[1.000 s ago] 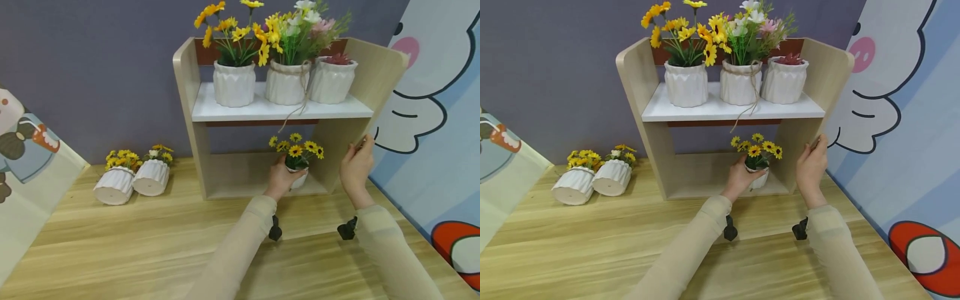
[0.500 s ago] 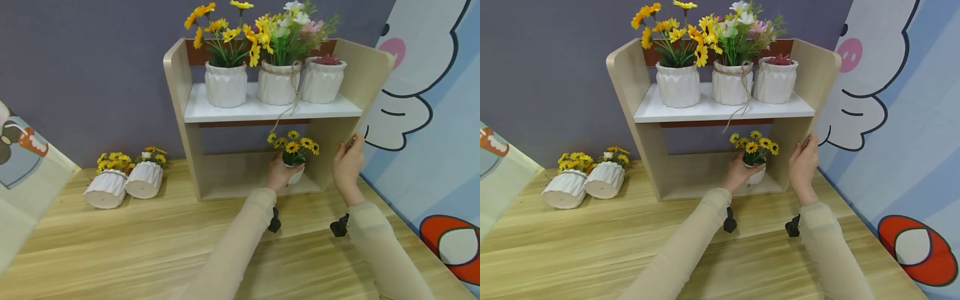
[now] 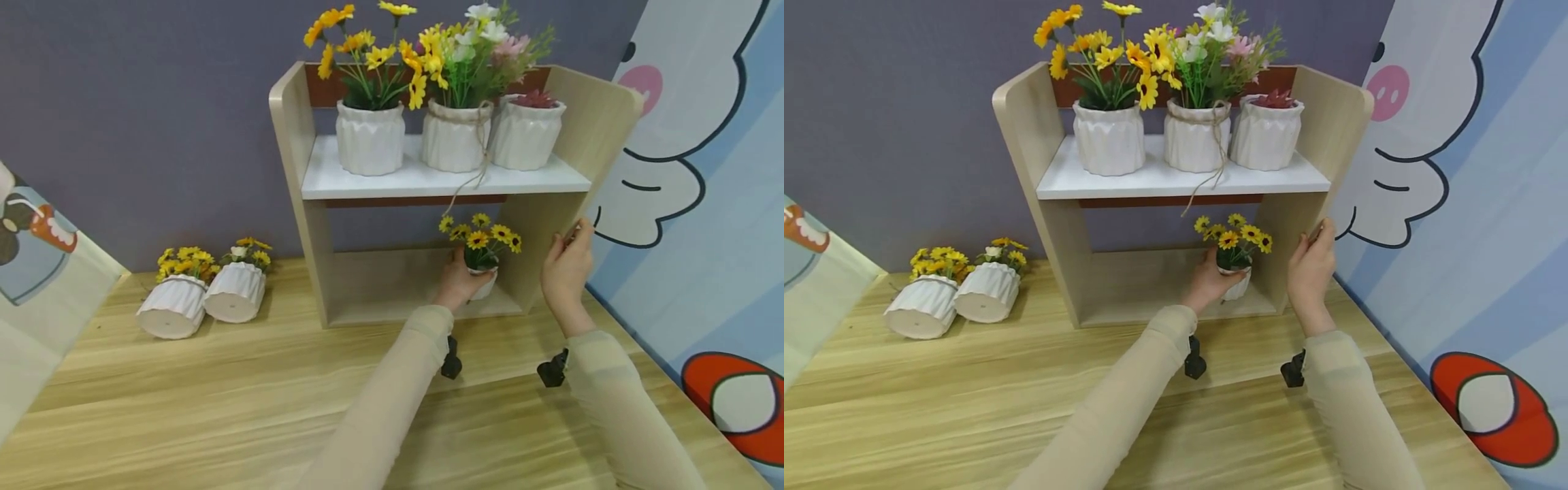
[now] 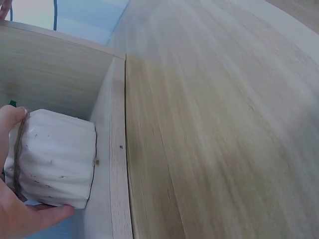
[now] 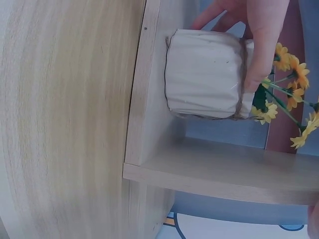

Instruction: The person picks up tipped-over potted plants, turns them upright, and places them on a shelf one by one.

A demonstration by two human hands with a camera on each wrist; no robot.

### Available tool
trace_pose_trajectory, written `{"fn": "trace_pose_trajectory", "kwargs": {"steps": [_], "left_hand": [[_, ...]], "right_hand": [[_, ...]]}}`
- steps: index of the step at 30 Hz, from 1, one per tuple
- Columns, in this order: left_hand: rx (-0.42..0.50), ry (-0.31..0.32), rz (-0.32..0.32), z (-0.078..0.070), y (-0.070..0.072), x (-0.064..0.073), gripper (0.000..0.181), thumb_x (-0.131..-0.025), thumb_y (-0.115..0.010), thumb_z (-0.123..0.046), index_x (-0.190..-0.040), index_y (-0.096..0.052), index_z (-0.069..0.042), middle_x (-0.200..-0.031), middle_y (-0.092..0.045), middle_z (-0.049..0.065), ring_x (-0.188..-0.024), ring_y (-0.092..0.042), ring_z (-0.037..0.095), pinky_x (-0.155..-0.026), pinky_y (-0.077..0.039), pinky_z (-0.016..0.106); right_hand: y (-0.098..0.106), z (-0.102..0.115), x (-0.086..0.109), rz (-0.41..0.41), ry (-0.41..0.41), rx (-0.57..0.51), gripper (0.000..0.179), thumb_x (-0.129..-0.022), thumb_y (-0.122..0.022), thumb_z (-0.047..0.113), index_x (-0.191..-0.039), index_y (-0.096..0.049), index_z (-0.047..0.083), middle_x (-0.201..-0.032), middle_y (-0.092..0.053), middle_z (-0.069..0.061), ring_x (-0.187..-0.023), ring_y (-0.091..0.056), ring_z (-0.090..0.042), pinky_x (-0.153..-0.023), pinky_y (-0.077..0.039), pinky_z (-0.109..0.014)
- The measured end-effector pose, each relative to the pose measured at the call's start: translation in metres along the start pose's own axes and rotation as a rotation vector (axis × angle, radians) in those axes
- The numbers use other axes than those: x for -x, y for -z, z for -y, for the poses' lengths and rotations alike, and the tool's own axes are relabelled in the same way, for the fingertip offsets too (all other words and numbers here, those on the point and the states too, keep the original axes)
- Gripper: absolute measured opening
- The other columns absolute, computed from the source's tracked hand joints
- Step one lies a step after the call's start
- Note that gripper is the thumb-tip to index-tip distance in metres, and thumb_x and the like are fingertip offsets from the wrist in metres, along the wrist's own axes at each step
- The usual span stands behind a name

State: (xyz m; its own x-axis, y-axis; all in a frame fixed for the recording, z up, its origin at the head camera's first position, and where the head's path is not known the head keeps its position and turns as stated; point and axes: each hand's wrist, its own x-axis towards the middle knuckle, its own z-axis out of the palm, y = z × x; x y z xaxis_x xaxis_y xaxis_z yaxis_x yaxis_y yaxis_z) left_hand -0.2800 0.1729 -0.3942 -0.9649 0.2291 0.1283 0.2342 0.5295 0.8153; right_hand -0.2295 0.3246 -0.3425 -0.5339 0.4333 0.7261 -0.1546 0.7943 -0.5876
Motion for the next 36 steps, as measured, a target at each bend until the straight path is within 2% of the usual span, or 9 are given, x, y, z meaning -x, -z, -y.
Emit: {"fn": "trace_pose_trajectory", "kwargs": {"steps": [6, 11, 14, 17, 20, 24, 32, 36], "left_hand": [[-0.007, -0.024, 0.002, 0.005, 0.0, 0.001, 0.076, -0.079, -0.066, -0.043, -0.139, -0.028, -0.013, -0.136, -0.038, 0.015, -0.113, -0.051, 0.028, -0.089, -0.047, 0.035], [0.023, -0.032, 0.031, 0.006, 0.011, 0.006, 0.075, -0.081, -0.064, -0.041, -0.141, -0.027, -0.014, -0.136, -0.037, 0.016, -0.111, -0.053, 0.027, -0.086, -0.049, 0.036], [0.018, -0.04, 0.06, 0.006, 0.018, 0.009, 0.071, -0.083, -0.062, -0.041, -0.141, -0.03, -0.016, -0.136, -0.038, 0.016, -0.104, -0.057, 0.024, -0.081, -0.05, 0.035], [-0.021, -0.065, 0.064, 0.006, 0.024, 0.013, 0.066, -0.083, -0.062, -0.039, -0.139, -0.034, -0.017, -0.134, -0.042, 0.012, -0.103, -0.057, 0.021, -0.081, -0.05, 0.032], [-0.094, -0.106, 0.063, 0.008, 0.028, 0.016, 0.064, -0.083, -0.062, -0.038, -0.137, -0.038, -0.015, -0.131, -0.046, 0.009, -0.109, -0.053, 0.019, -0.085, -0.048, 0.03], [-0.157, -0.147, 0.069, 0.011, 0.035, 0.022, 0.062, -0.083, -0.063, -0.038, -0.134, -0.042, -0.01, -0.129, -0.047, 0.009, -0.111, -0.052, 0.02, -0.087, -0.047, 0.029], [-0.219, -0.147, 0.069, 0.016, 0.047, 0.035, 0.057, -0.084, -0.061, -0.04, -0.13, -0.047, -0.009, -0.131, -0.047, 0.008, -0.111, -0.053, 0.02, -0.09, -0.046, 0.029], [-0.213, -0.14, 0.065, 0.017, 0.055, 0.043, 0.057, -0.083, -0.063, -0.037, -0.13, -0.047, -0.009, -0.133, -0.045, 0.009, -0.114, -0.051, 0.021, -0.093, -0.044, 0.03]], "right_hand": [[-0.001, -0.001, 0.001, -0.004, 0.022, -0.012, 0.036, -0.097, -0.037, 0.019, -0.128, -0.033, 0.002, -0.108, -0.051, -0.029, -0.09, -0.052, -0.045, -0.075, -0.041, -0.054], [-0.004, 0.001, -0.001, 0.005, 0.004, -0.012, 0.036, -0.097, -0.037, 0.019, -0.129, -0.032, 0.004, -0.107, -0.051, -0.03, -0.091, -0.053, -0.045, -0.076, -0.042, -0.054], [-0.004, 0.001, -0.002, 0.014, -0.026, -0.011, 0.035, -0.097, -0.037, 0.02, -0.129, -0.031, 0.006, -0.107, -0.051, -0.031, -0.094, -0.053, -0.044, -0.077, -0.042, -0.053], [-0.003, 0.001, -0.002, 0.029, -0.061, -0.012, 0.036, -0.097, -0.036, 0.021, -0.13, -0.03, 0.008, -0.108, -0.051, -0.031, -0.096, -0.053, -0.044, -0.078, -0.043, -0.053], [-0.003, 0.002, -0.001, 0.041, -0.091, -0.02, 0.038, -0.097, -0.036, 0.023, -0.131, -0.029, 0.009, -0.109, -0.052, -0.03, -0.096, -0.054, -0.043, -0.078, -0.043, -0.053], [-0.003, 0.002, 0.0, 0.049, -0.093, -0.03, 0.039, -0.097, -0.036, 0.026, -0.131, -0.029, 0.008, -0.11, -0.052, -0.029, -0.096, -0.054, -0.043, -0.077, -0.043, -0.052], [-0.003, 0.0, 0.001, 0.015, -0.091, -0.027, 0.039, -0.096, -0.037, 0.025, -0.129, -0.031, 0.006, -0.111, -0.052, -0.029, -0.096, -0.055, -0.043, -0.078, -0.043, -0.052], [-0.003, 0.0, 0.001, 0.01, -0.093, -0.034, 0.038, -0.096, -0.038, 0.024, -0.129, -0.032, 0.006, -0.111, -0.053, -0.028, -0.096, -0.055, -0.041, -0.077, -0.044, -0.051]]}}
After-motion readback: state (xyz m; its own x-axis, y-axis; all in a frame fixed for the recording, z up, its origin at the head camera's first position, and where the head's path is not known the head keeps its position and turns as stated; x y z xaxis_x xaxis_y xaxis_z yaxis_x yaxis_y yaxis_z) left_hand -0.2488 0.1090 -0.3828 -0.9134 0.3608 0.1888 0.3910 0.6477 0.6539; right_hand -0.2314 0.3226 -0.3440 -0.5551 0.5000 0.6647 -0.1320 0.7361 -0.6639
